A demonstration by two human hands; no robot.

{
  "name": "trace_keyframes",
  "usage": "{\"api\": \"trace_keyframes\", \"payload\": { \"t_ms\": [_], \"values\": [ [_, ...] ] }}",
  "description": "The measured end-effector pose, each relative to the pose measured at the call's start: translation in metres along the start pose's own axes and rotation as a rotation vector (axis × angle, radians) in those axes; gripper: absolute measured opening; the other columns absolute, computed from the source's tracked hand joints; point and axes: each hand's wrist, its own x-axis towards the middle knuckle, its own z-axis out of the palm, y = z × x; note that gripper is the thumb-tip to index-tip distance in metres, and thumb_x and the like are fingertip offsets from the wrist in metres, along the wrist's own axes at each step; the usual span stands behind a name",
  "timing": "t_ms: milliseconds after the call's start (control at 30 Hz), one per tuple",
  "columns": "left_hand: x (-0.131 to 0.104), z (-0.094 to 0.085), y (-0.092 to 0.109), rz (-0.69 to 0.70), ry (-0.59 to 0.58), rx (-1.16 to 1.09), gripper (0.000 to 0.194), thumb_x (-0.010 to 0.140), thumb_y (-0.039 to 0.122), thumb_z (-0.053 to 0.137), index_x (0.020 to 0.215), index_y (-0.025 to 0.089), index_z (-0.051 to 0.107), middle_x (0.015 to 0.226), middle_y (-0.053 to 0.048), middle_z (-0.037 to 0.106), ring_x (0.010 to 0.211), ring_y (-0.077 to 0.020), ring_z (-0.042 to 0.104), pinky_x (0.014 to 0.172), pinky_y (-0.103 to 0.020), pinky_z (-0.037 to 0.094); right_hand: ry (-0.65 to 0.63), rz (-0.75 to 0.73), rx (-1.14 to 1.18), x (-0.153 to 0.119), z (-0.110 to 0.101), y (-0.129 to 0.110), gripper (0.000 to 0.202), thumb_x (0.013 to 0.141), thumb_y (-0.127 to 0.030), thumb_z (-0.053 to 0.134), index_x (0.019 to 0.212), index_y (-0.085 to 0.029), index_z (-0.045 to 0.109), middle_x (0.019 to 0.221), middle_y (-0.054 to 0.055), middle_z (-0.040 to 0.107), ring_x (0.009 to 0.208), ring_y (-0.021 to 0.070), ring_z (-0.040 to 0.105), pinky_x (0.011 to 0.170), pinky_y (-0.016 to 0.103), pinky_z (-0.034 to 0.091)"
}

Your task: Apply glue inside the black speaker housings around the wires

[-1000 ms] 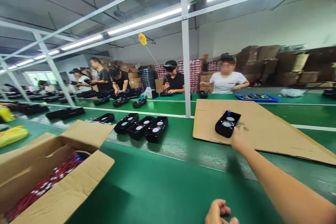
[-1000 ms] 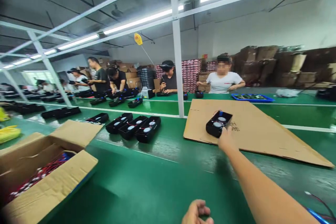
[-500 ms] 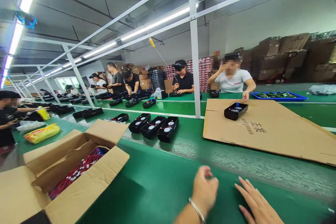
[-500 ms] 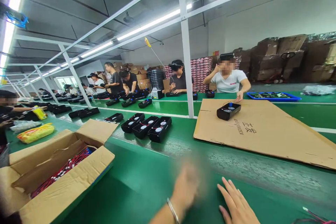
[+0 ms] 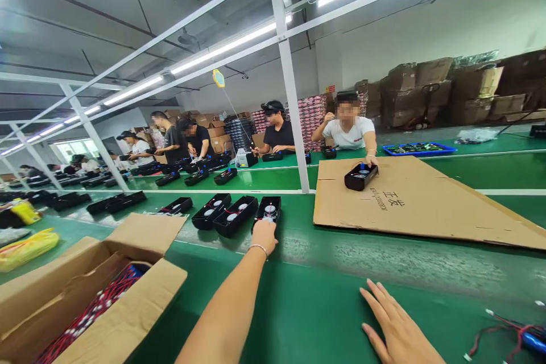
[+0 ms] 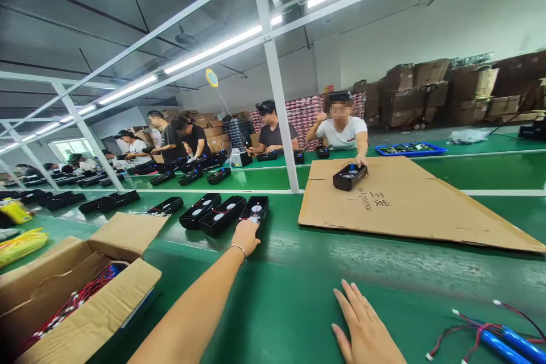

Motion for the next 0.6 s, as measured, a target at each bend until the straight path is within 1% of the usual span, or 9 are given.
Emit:
{"api": "trace_keyframes", "payload": {
  "t_ms": [67,167,200,267,333,400,467,533,600],
  "values": [
    [-0.023,-0.006,0.026,0.068,0.018,-0.013,0.033,0.067,0.026,0.074,0.095,0.015,0.060,0.101,-0.010,0.058,0.100,-0.0264,0.051,0.087,-0.038,0.037,-0.021,0.044,0.055,0.000,-0.002,-0.002,0.057,0.087,-0.039,0.041,0.137,-0.015,0.034,0.139,0.010,0.036,0.123,0.0264,0.041,0.089,0.041,0.051],
    [-0.075,-0.018,0.067,0.167,0.040,-0.048,0.031,0.069,0.034,0.072,0.093,0.019,0.058,0.101,-0.006,0.056,0.095,-0.0229,0.050,0.082,-0.035,0.038,-0.042,0.154,0.199,-0.001,0.000,-0.002,0.063,0.090,-0.036,0.034,0.145,-0.016,0.010,0.141,0.011,0.032,0.125,0.0249,0.039,0.094,0.042,0.047],
    [-0.095,-0.022,0.080,0.221,0.047,-0.072,0.031,0.069,0.036,0.071,0.093,0.021,0.057,0.101,-0.005,0.056,0.093,-0.0217,0.049,0.080,-0.034,0.037,-0.027,0.202,0.255,-0.001,0.001,0.000,0.062,0.091,-0.034,0.031,0.146,-0.017,0.007,0.142,0.011,0.030,0.126,0.0251,0.037,0.097,0.044,0.045],
    [-0.132,-0.027,0.102,0.364,0.093,-0.152,0.032,0.069,0.038,0.070,0.092,0.020,0.056,0.100,-0.005,0.056,0.089,-0.0209,0.049,0.077,-0.034,0.037,0.012,0.315,0.382,-0.002,0.002,0.005,0.059,0.092,-0.033,0.027,0.146,-0.020,0.006,0.142,0.012,0.029,0.126,0.0262,0.037,0.100,0.047,0.039],
    [-0.160,-0.026,0.121,0.516,0.137,-0.188,0.037,0.066,0.042,0.071,0.089,0.019,0.055,0.098,-0.005,0.055,0.087,-0.0209,0.049,0.072,-0.034,0.037,0.033,0.479,0.555,-0.002,0.000,0.013,0.057,0.092,-0.036,0.028,0.144,-0.022,0.010,0.139,0.012,0.034,0.118,0.0261,0.046,0.100,0.046,0.039],
    [-0.178,-0.015,0.139,0.656,0.197,-0.172,0.039,0.063,0.048,0.071,0.082,0.018,0.054,0.089,-0.005,0.056,0.080,-0.0199,0.050,0.063,-0.031,0.035,0.041,0.699,0.731,-0.001,-0.007,0.020,0.058,0.091,-0.044,0.029,0.143,-0.022,0.014,0.132,0.012,0.041,0.100,0.0238,0.058,0.092,0.043,0.046],
    [-0.189,0.006,0.159,0.724,0.257,-0.125,0.028,0.067,0.043,0.068,0.073,0.019,0.054,0.072,-0.003,0.053,0.067,-0.0168,0.048,0.053,-0.028,0.029,0.028,0.869,0.820,0.001,-0.016,0.025,0.064,0.088,-0.055,0.030,0.141,-0.020,0.019,0.128,0.012,0.046,0.085,0.0227,0.060,0.083,0.042,0.050],
    [-0.197,0.031,0.179,0.655,0.268,-0.076,0.017,0.071,0.030,0.064,0.063,0.019,0.054,0.058,-0.003,0.048,0.057,-0.0147,0.045,0.049,-0.027,0.025,-0.003,0.906,0.798,0.004,-0.023,0.026,0.072,0.083,-0.063,0.031,0.139,-0.017,0.026,0.129,0.013,0.045,0.089,0.0257,0.058,0.086,0.045,0.047],
    [-0.203,0.048,0.193,0.556,0.223,-0.077,0.018,0.073,0.025,0.061,0.058,0.019,0.054,0.053,-0.004,0.046,0.053,-0.0143,0.042,0.048,-0.028,0.026,-0.033,0.871,0.744,0.006,-0.026,0.025,0.079,0.078,-0.069,0.035,0.136,-0.015,0.031,0.132,0.014,0.043,0.099,0.0297,0.054,0.095,0.049,0.040]
  ]
}}
